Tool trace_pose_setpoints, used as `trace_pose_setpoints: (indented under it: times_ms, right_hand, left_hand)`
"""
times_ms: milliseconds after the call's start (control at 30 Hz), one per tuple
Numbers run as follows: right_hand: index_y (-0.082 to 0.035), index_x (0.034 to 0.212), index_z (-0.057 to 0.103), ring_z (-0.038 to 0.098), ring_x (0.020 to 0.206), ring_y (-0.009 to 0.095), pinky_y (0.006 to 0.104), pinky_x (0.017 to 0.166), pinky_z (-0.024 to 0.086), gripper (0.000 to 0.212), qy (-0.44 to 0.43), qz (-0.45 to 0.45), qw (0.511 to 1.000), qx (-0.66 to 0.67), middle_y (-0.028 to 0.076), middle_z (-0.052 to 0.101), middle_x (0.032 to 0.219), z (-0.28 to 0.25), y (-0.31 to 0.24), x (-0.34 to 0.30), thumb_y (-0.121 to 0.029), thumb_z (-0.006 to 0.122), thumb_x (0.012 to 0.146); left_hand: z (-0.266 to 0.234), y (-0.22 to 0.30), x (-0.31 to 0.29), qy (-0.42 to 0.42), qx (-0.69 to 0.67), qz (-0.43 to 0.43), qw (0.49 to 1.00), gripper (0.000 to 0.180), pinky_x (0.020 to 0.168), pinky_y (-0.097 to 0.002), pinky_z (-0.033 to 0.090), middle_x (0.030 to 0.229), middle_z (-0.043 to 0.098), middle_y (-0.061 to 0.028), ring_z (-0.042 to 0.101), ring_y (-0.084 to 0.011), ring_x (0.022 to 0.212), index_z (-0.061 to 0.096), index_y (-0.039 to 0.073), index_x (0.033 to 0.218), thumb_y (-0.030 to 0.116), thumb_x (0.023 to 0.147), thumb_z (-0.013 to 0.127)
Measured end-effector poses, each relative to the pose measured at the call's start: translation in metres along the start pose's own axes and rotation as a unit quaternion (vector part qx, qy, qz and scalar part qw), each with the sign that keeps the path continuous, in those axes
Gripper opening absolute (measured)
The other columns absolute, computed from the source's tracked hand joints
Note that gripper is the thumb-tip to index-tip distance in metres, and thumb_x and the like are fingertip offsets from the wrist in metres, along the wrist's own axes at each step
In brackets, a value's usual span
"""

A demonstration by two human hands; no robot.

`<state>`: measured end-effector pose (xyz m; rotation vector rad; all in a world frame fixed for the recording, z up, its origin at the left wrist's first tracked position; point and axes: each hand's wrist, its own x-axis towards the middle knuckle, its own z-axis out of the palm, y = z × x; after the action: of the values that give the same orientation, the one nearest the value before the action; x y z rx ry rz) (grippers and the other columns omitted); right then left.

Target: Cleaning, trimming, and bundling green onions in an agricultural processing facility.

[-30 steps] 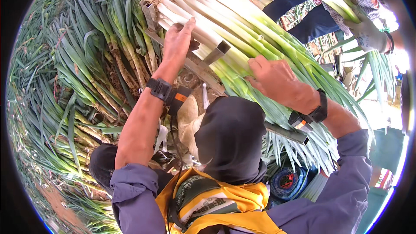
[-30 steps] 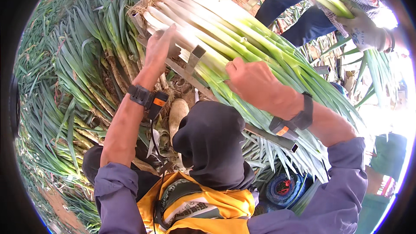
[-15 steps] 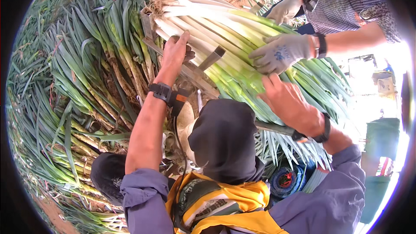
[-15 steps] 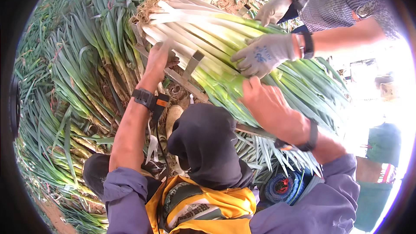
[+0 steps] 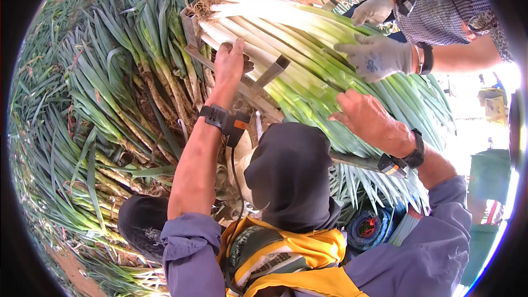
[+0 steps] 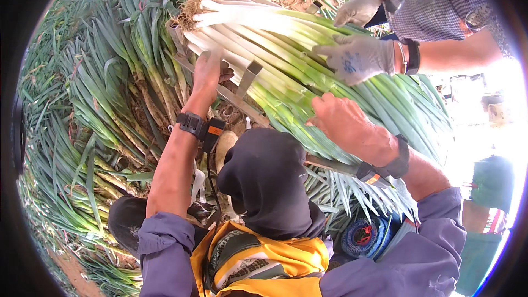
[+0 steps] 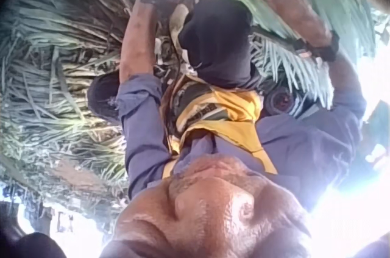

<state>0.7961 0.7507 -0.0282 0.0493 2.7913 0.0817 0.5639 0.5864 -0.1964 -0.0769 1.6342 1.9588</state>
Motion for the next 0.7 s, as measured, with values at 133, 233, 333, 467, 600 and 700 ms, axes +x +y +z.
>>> trace_pose_setpoints:
  times_ms: [133,233,333,467,600,700]
  right_hand:
    - [0.000,0.097,0.057,0.067,0.080,0.044,0.0491,0.068,0.055,0.032,-0.008,0.018,1.000,-0.001,0.023,0.062,0.090,0.003,-0.006,0.002,-0.027,0.072,0.090]
    - [-0.001,0.097,0.057,0.067,0.077,0.044,0.0493,0.066,0.055,0.031,0.025,0.033,0.999,-0.014,0.024,0.063,0.090,0.009,-0.003,0.005,-0.027,0.072,0.090]
    - [0.000,0.099,0.057,0.067,0.081,0.045,0.0493,0.069,0.055,0.031,0.012,0.042,0.999,0.001,0.025,0.063,0.090,0.000,-0.006,0.007,-0.028,0.070,0.091]
    - [0.000,0.114,0.059,0.066,0.090,0.043,0.0499,0.075,0.054,0.036,0.061,0.002,0.994,0.088,0.025,0.062,0.095,-0.025,-0.015,-0.018,-0.029,0.066,0.094]
    - [-0.002,0.117,0.058,0.066,0.084,0.038,0.0454,0.068,0.054,0.035,0.198,-0.027,0.979,0.042,0.017,0.058,0.100,-0.044,-0.022,-0.023,-0.029,0.065,0.095]
    - [-0.005,0.119,0.058,0.069,0.071,0.030,0.0417,0.061,0.056,0.035,0.224,0.000,0.966,-0.128,0.013,0.059,0.101,-0.041,-0.009,0.003,-0.030,0.064,0.095]
  left_hand:
    - [0.001,0.004,0.002,-0.008,0.000,0.009,1.000,0.046,0.071,-0.0347,0.060,0.098,0.062,-0.0148,0.066,-0.0227,0.080,0.052,-0.001,0.122,0.038,0.099,0.057]
    - [0.003,0.002,0.004,-0.006,0.008,0.011,1.000,0.047,0.071,-0.0346,0.060,0.099,0.063,-0.0149,0.067,-0.0228,0.079,0.050,-0.001,0.123,0.039,0.099,0.056]
    - [-0.001,0.002,0.007,-0.006,0.018,0.020,1.000,0.048,0.071,-0.0339,0.061,0.098,0.063,-0.0135,0.067,-0.0213,0.077,0.052,-0.002,0.120,0.041,0.099,0.058]
    - [-0.008,0.006,0.000,-0.033,-0.007,-0.035,0.999,0.050,0.068,-0.0298,0.060,0.094,0.062,-0.0111,0.065,-0.0171,0.074,0.056,-0.003,0.111,0.044,0.096,0.065]
    - [-0.022,0.001,-0.016,0.044,-0.037,0.025,0.998,0.051,0.059,-0.0297,0.057,0.087,0.061,-0.0089,0.062,-0.0153,0.068,0.057,-0.007,0.114,0.041,0.099,0.064]
    - [-0.044,-0.012,-0.021,0.004,-0.018,0.002,1.000,0.040,0.058,-0.0284,0.053,0.080,0.058,-0.0032,0.056,-0.0121,0.065,0.058,-0.006,0.112,0.032,0.101,0.061]
